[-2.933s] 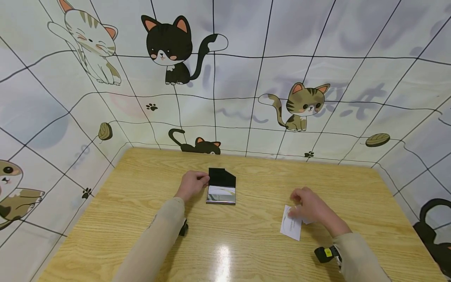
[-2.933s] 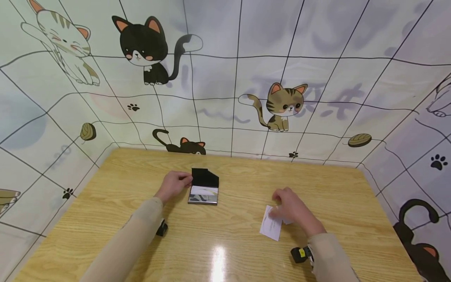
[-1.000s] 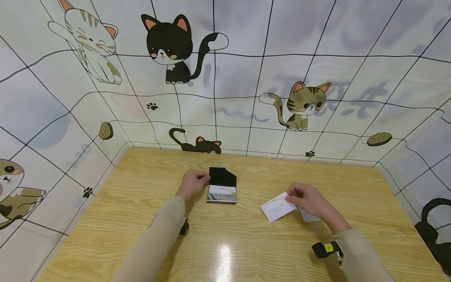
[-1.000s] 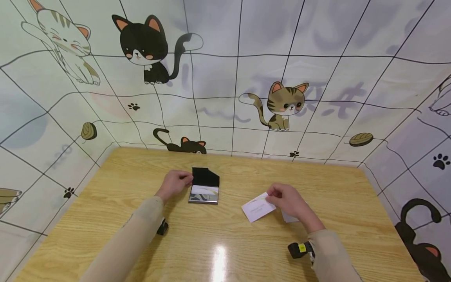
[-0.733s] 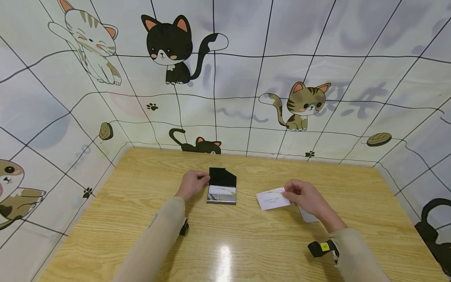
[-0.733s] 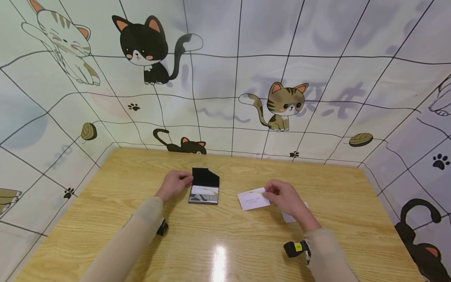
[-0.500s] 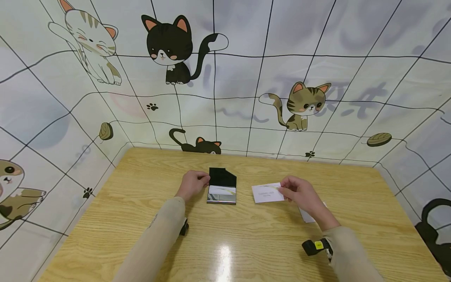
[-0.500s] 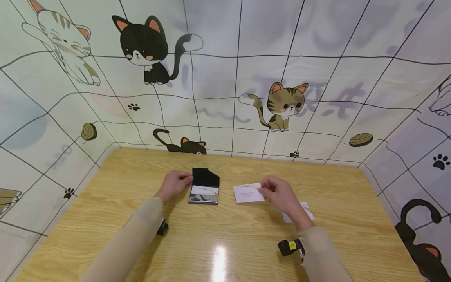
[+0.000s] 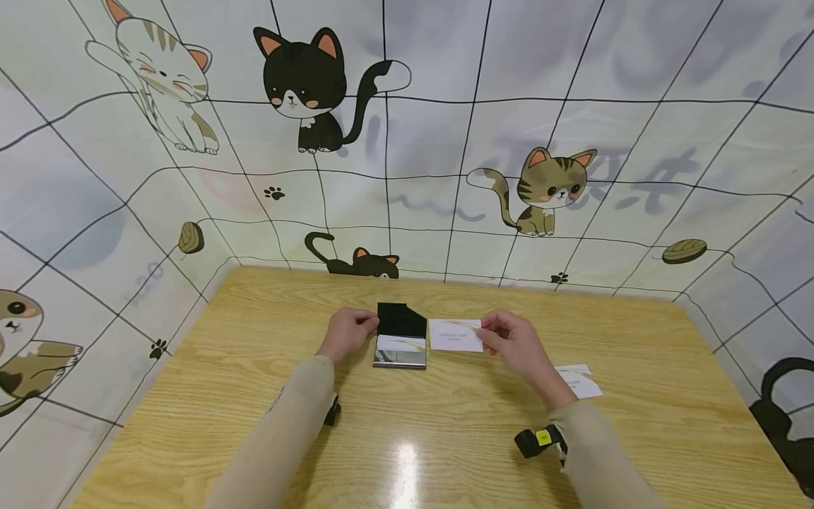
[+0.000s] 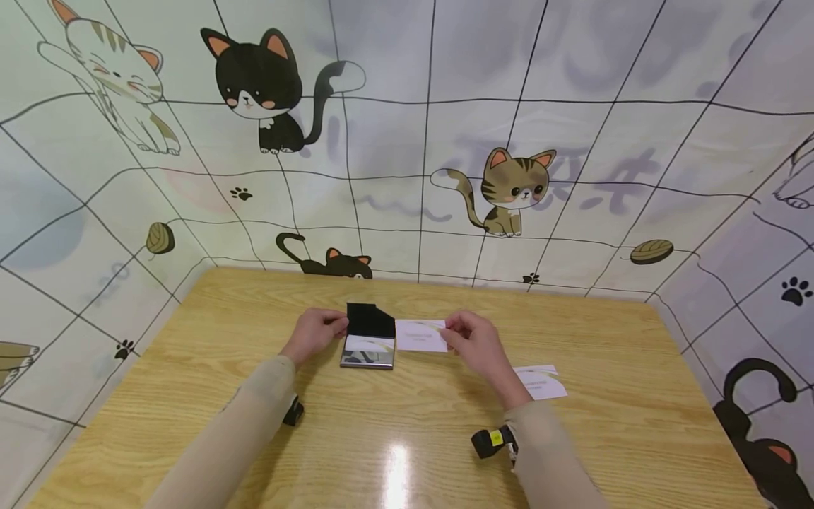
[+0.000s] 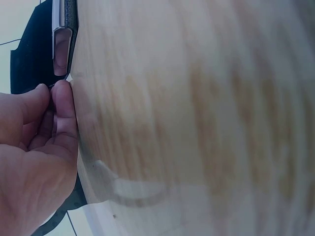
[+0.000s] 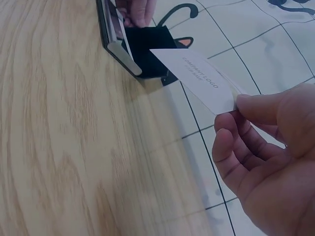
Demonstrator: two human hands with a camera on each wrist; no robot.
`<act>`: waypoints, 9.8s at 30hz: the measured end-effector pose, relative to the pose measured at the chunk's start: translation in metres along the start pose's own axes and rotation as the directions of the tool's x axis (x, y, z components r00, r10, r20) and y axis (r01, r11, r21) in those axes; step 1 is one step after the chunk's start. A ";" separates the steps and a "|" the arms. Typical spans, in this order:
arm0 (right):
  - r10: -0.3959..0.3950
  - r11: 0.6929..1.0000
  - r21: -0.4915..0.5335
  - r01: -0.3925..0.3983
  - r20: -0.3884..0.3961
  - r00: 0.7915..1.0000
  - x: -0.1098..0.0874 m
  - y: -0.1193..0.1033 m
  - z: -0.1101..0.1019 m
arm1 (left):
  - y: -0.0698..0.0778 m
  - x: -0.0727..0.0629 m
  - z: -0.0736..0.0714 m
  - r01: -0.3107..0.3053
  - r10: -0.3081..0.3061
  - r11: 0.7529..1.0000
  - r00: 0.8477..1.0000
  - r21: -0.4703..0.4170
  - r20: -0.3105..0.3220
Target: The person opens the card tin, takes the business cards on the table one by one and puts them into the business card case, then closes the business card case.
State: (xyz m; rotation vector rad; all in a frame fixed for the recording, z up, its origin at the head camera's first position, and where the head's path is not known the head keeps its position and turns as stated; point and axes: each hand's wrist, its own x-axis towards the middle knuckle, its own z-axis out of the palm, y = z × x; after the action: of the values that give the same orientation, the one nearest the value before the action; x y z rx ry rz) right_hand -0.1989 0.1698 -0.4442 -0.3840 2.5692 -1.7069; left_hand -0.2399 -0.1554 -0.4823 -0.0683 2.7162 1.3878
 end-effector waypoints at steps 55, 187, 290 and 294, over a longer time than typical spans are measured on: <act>0.084 0.991 -0.095 -0.090 -0.065 0.994 0.043 0.003 0.100 | 0.003 -0.002 -0.001 0.013 -0.013 1.000 1.000 -0.014 0.001; 0.405 0.677 -0.631 -0.380 -0.113 0.907 -0.058 0.046 -0.108 | 0.000 0.002 -0.001 0.018 -0.018 0.999 1.000 -0.034 0.009; 0.099 0.989 -0.108 -0.103 -0.038 0.994 -0.003 -0.011 -0.013 | 0.002 0.002 -0.002 0.031 -0.031 0.999 0.999 -0.016 0.014; 0.092 0.991 -0.093 -0.094 -0.029 0.995 0.002 -0.012 -0.006 | 0.002 0.002 -0.002 0.023 -0.023 1.000 1.000 -0.014 0.010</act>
State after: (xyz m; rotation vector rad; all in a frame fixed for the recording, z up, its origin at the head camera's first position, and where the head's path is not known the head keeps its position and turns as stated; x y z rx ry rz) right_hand -0.1995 0.1705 -0.4304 -0.2428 2.6467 -1.5754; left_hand -0.2418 -0.1558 -0.4794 -0.0936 2.6893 1.3981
